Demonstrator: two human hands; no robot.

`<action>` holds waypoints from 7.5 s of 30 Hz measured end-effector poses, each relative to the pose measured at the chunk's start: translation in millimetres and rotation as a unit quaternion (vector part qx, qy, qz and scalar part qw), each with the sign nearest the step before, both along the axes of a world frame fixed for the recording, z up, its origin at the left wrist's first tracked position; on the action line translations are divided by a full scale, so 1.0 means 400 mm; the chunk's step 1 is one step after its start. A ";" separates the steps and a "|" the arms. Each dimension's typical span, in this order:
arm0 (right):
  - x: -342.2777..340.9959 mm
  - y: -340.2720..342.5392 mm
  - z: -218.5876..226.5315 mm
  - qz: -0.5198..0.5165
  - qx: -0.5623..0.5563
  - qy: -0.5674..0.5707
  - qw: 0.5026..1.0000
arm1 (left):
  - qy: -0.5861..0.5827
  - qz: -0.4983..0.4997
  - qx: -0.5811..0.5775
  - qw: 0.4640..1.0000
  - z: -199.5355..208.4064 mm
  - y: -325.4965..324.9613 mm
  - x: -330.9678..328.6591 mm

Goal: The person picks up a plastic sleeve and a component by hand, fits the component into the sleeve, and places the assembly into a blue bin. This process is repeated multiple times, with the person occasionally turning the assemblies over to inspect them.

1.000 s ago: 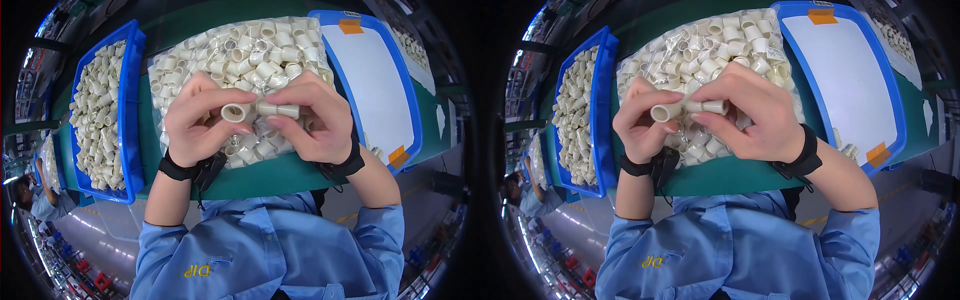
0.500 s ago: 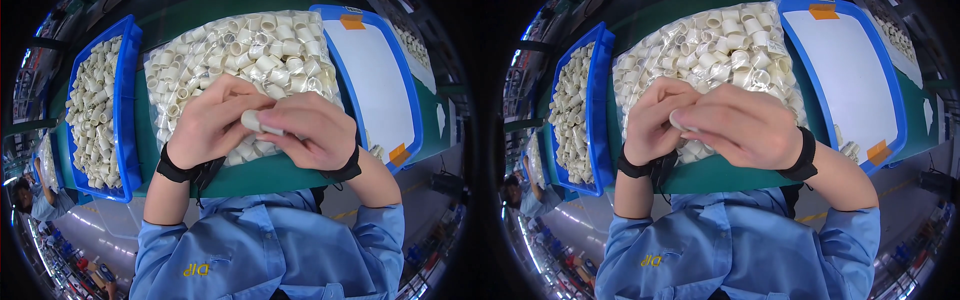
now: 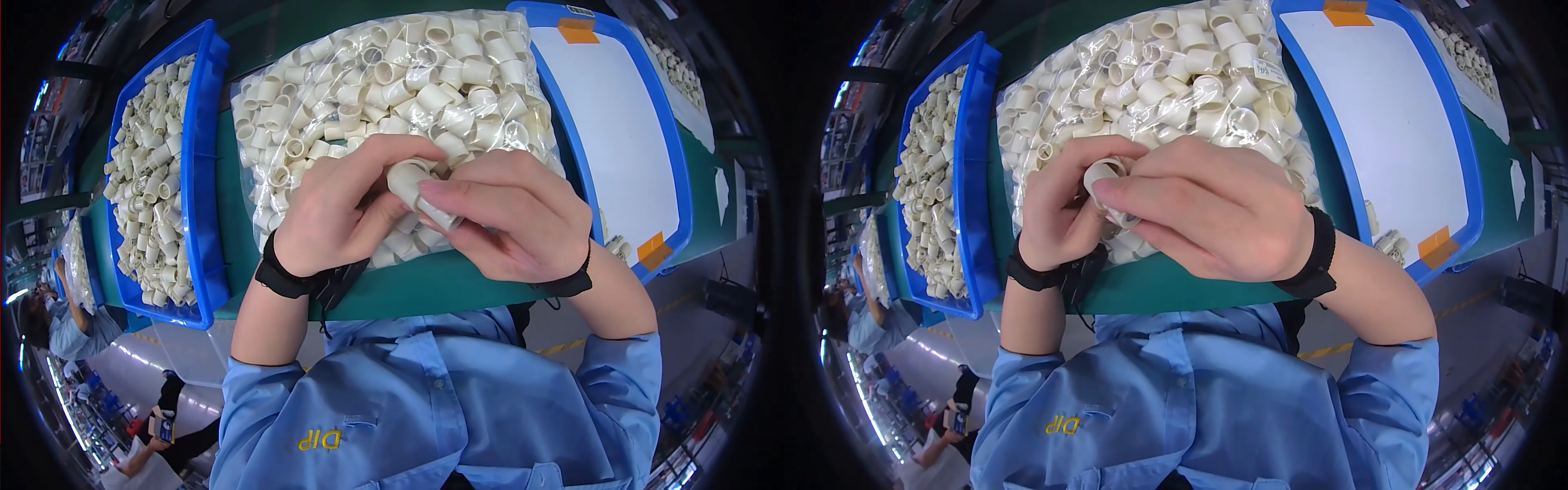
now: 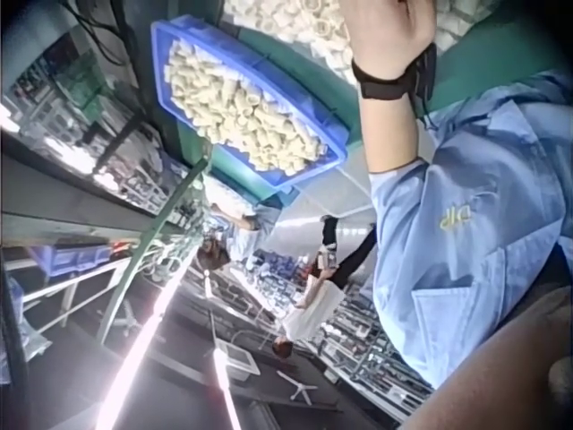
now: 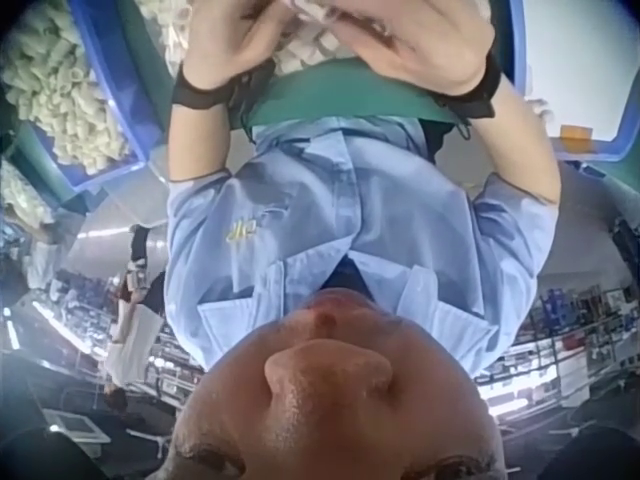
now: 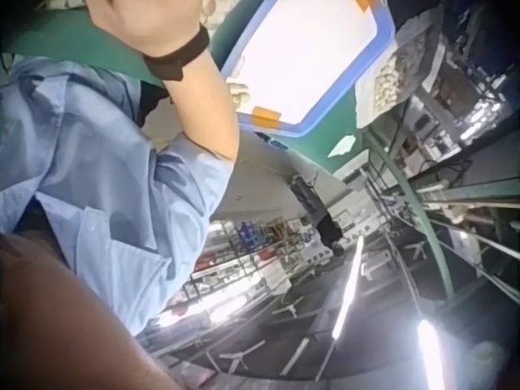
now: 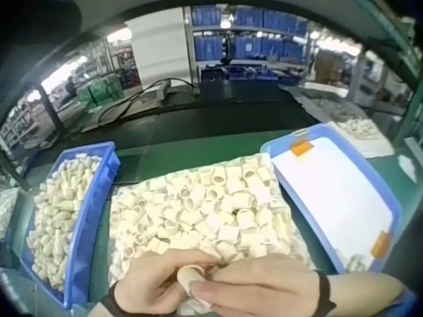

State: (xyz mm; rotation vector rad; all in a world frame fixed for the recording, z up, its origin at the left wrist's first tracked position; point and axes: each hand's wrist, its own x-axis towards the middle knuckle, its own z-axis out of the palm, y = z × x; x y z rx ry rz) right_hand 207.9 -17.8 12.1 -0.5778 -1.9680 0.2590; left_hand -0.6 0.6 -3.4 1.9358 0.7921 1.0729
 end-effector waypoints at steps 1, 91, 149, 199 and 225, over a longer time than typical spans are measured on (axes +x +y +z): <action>0.002 -0.002 0.001 -0.002 -0.001 0.000 1.000 | 0.000 -0.002 -0.001 1.000 0.003 0.005 0.000; -0.008 -0.036 -0.015 0.014 -0.136 0.056 0.989 | 0.016 0.032 0.206 0.978 -0.013 0.021 0.006; 0.025 -0.273 -0.011 0.320 -0.625 0.131 0.700 | -0.030 0.102 0.258 0.960 0.064 -0.307 -0.032; 0.073 -0.058 0.176 -0.071 -0.149 -0.153 0.974 | 0.383 0.205 0.020 0.901 0.028 0.081 -0.054; 0.054 0.051 0.014 0.047 -0.356 0.123 0.925 | 0.206 0.084 0.005 0.975 0.144 0.060 -0.036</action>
